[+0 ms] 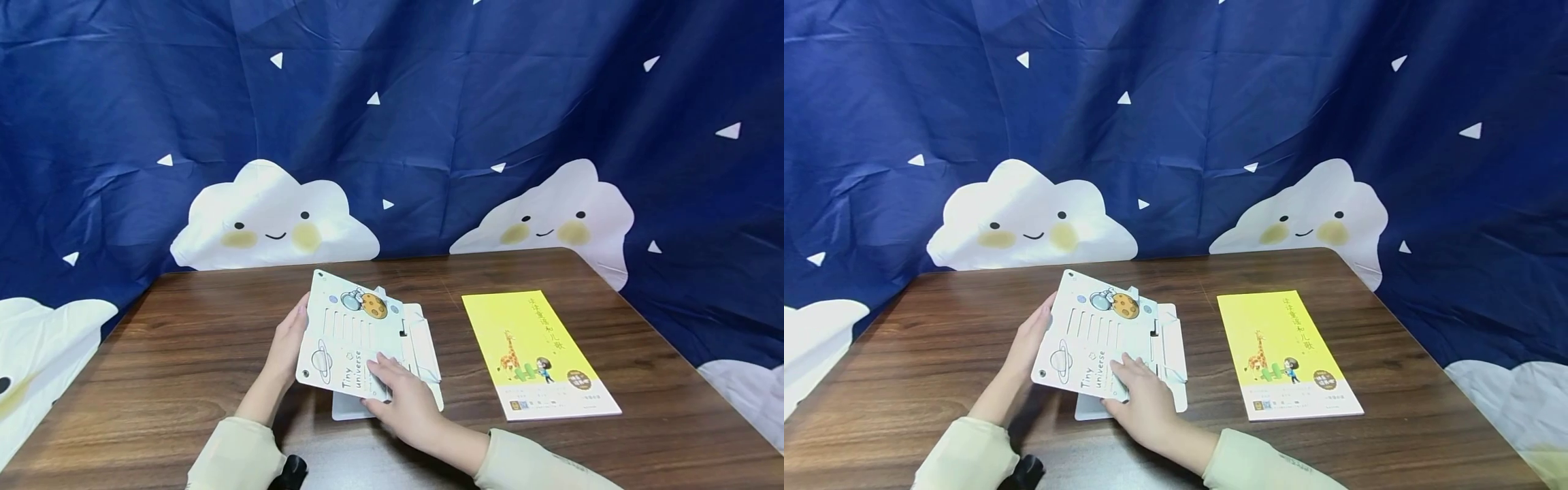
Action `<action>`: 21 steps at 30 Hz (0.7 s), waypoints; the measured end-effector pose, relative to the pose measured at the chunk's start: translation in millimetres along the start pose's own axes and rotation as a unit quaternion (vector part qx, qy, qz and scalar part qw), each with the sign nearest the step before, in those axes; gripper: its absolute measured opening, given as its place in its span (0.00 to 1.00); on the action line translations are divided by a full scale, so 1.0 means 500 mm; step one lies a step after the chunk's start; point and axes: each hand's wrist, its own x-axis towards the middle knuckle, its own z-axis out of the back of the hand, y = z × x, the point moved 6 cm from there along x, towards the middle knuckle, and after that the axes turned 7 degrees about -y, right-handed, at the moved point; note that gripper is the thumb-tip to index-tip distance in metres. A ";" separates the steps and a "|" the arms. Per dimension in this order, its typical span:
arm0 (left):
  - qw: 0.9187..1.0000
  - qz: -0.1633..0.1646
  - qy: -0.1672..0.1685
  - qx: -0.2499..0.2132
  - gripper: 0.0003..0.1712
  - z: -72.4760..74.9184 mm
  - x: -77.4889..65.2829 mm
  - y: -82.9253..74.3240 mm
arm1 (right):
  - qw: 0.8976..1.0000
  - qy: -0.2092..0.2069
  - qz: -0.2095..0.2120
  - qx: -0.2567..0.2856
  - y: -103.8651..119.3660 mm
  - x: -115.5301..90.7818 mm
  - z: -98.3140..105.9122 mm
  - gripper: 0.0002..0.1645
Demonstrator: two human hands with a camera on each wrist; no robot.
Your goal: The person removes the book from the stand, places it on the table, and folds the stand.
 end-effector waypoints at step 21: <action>0.996 0.069 0.001 0.050 0.25 0.040 -0.003 0.060 | 0.983 0.039 0.071 -0.162 0.008 -0.001 -0.025 0.29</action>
